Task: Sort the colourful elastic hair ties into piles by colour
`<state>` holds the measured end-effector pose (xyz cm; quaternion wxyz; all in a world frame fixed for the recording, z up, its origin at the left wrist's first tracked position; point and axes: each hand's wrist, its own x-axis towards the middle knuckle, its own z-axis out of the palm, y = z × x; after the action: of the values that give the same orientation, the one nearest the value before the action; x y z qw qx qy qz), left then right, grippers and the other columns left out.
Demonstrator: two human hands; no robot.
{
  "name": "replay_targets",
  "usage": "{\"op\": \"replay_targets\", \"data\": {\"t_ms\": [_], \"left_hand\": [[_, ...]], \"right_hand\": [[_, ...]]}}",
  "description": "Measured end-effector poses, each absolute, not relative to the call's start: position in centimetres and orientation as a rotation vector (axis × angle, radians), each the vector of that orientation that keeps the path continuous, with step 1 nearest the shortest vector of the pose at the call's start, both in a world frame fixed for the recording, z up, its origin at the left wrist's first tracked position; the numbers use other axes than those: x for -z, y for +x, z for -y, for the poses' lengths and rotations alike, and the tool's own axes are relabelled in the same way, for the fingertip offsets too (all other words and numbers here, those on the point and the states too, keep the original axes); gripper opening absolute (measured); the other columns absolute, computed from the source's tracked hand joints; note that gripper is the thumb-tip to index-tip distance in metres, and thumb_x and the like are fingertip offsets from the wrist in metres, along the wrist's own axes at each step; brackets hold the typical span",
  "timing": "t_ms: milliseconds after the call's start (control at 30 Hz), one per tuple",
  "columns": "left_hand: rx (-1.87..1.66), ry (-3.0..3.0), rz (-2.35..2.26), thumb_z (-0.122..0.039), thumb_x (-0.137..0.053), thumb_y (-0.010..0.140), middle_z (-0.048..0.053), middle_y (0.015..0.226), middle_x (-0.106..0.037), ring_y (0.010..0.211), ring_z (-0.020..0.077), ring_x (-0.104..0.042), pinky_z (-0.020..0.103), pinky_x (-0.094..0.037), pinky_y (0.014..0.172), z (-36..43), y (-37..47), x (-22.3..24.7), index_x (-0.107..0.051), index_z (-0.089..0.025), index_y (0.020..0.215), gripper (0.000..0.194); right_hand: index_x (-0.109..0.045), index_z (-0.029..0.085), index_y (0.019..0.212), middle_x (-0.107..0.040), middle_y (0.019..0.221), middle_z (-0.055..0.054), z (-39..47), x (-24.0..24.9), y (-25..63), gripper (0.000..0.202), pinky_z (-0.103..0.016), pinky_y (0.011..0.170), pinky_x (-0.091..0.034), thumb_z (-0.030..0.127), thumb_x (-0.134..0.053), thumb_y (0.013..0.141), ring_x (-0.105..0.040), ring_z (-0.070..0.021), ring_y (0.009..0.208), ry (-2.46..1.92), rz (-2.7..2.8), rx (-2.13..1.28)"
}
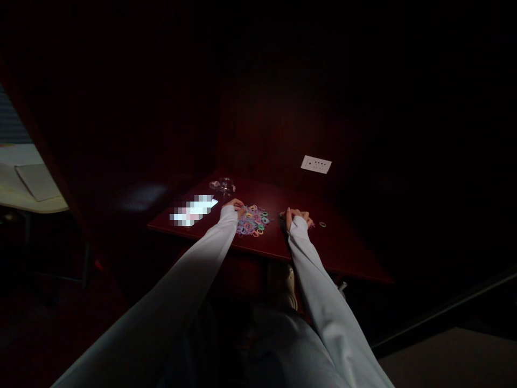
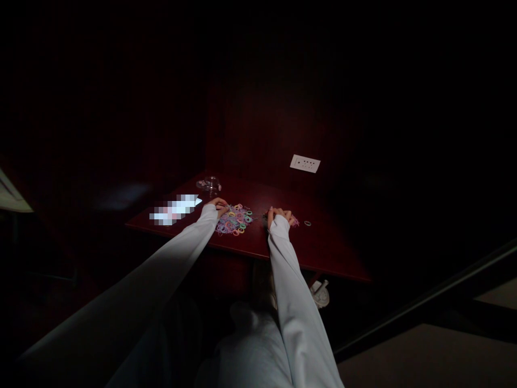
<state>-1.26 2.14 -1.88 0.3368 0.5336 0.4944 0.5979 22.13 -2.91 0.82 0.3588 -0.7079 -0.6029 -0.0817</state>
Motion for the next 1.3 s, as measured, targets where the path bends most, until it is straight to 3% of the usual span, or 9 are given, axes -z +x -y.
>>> {"op": "replay_targets", "data": {"t_ms": [500, 733, 900, 1067, 1300], "left_hand": [[-1.549, 1.385, -1.293, -0.010, -0.066, 0.073, 0.000, 0.072, -0.071, 0.069, 0.0164, -0.067, 0.028, -0.055, 0.072, -1.8, -1.1, 1.4, -0.063, -0.021, 0.068, 0.012], [-1.534, 1.711, -1.552, -0.007, -0.071, 0.071, 0.004, 0.088, -0.070, 0.098, 0.0249, -0.063, 0.039, -0.050, 0.099, -1.3, -0.7, 1.5, -0.063, -0.022, 0.064, 0.019], [-1.473, 1.718, -1.697, -0.010, -0.073, 0.073, 0.007, 0.088, -0.068, 0.102, 0.0276, -0.060, 0.040, -0.050, 0.096, -1.2, -0.3, 1.3, -0.056, -0.021, 0.058, 0.025], [-1.257, 1.855, -1.752, -0.018, -0.077, 0.074, 0.009, 0.103, -0.074, 0.111, 0.0309, -0.059, 0.042, -0.047, 0.099, -0.6, -0.5, 0.7, -0.063, -0.020, 0.064, 0.017], [-1.144, 1.843, -1.750, -0.018, -0.073, 0.082, 0.005, 0.114, -0.076, 0.117, 0.0287, -0.059, 0.042, -0.042, 0.102, 0.1, -0.9, -0.1, -0.070, -0.021, 0.072, 0.010]], "right_hand": [[-0.073, 0.020, 0.080, -0.074, 0.100, -0.012, 3.2, -0.9, 22.1, 0.041, -0.045, 0.096, -0.030, 0.031, -0.040, 0.102, -0.055, -0.0292, 0.111, -1.827, 1.579, 0.189], [-0.074, 0.020, 0.083, -0.076, 0.105, -0.011, 3.2, -0.8, 22.1, 0.042, -0.046, 0.097, -0.030, 0.033, -0.039, 0.102, -0.054, -0.0303, 0.111, -1.806, 1.584, 0.162], [-0.075, 0.021, 0.083, -0.076, 0.103, -0.011, 3.1, -0.8, 22.1, 0.041, -0.046, 0.098, -0.030, 0.031, -0.040, 0.102, -0.054, -0.0301, 0.114, -1.811, 1.585, 0.179], [-0.075, 0.020, 0.082, -0.075, 0.100, -0.011, 2.9, -0.6, 22.0, 0.040, -0.045, 0.095, -0.031, 0.031, -0.043, 0.102, -0.055, -0.0289, 0.110, -1.812, 1.575, 0.203], [-0.074, 0.019, 0.079, -0.074, 0.095, -0.011, 2.5, 0.2, 22.4, 0.041, -0.045, 0.094, -0.030, 0.032, -0.043, 0.103, -0.055, -0.0280, 0.106, -1.737, 1.584, 0.225]]}}
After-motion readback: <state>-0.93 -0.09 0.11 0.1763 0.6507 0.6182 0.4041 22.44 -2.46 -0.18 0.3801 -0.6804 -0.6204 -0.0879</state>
